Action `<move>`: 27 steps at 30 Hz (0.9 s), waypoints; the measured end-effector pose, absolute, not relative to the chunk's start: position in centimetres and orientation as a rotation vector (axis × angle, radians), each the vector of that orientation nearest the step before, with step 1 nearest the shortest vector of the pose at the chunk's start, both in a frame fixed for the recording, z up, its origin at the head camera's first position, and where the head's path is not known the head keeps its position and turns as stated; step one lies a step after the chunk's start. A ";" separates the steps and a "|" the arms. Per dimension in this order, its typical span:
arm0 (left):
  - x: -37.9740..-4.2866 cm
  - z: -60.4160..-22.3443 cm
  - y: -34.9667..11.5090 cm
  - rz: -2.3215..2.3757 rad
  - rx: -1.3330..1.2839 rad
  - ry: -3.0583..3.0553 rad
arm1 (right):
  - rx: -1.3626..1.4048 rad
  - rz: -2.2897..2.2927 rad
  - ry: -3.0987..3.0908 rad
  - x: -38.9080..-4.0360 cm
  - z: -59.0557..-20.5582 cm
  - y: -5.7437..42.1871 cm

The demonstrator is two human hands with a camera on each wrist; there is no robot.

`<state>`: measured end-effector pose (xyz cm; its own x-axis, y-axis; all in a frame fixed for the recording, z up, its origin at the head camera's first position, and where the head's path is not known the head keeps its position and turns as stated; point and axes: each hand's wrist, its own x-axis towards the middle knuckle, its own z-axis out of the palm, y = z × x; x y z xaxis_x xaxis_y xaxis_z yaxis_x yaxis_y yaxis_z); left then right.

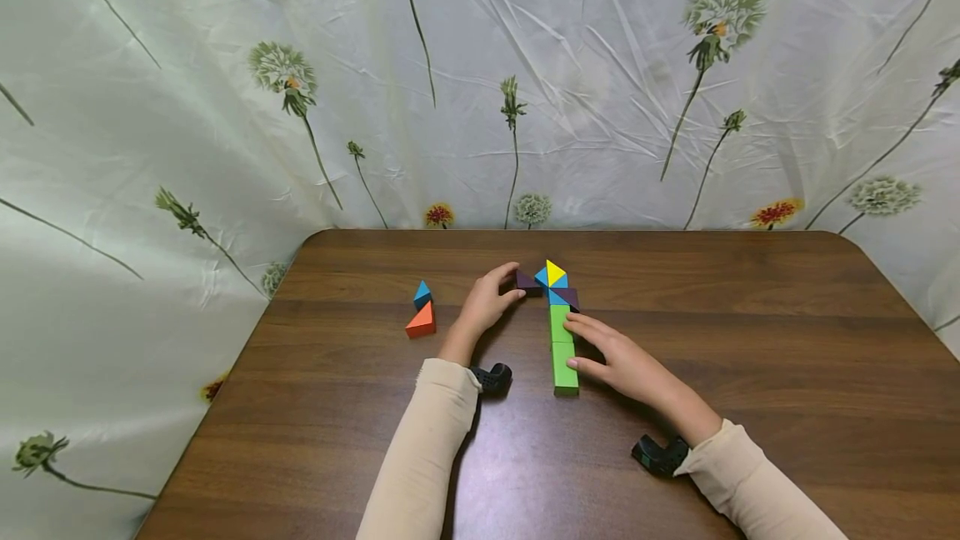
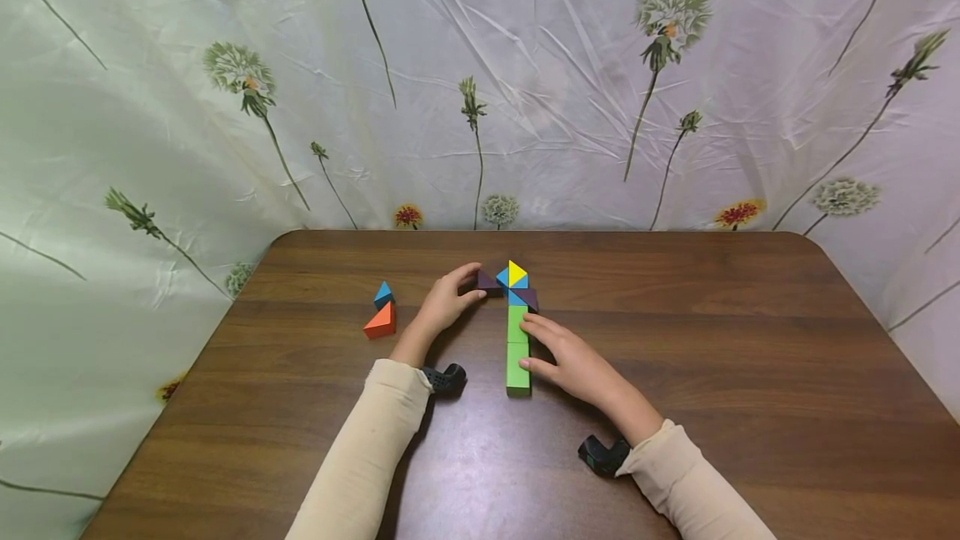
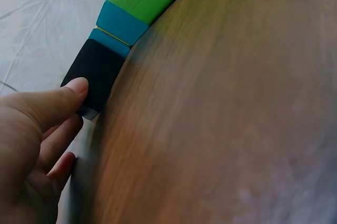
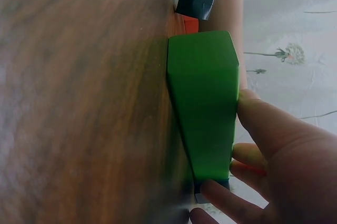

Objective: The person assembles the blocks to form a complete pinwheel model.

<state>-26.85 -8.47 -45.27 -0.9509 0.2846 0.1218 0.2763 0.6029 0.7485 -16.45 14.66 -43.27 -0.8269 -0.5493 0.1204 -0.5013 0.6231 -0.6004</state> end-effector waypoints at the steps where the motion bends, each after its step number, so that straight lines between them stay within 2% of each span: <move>1: -26.9 -45.3 -8.4 1.303 0.495 2.808 | -0.897 -0.985 2.763 -16.5 -43.3 14.7; 27: -26.6 -44.9 -7.8 1.249 0.519 2.821 | -0.913 -0.997 2.764 -16.5 -43.4 14.7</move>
<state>-26.62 -7.75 -44.91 -0.9449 0.3043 0.1206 0.2939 0.6263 0.7220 -16.45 14.69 -43.36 -0.8220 -0.5536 0.1340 -0.5116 0.6143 -0.6007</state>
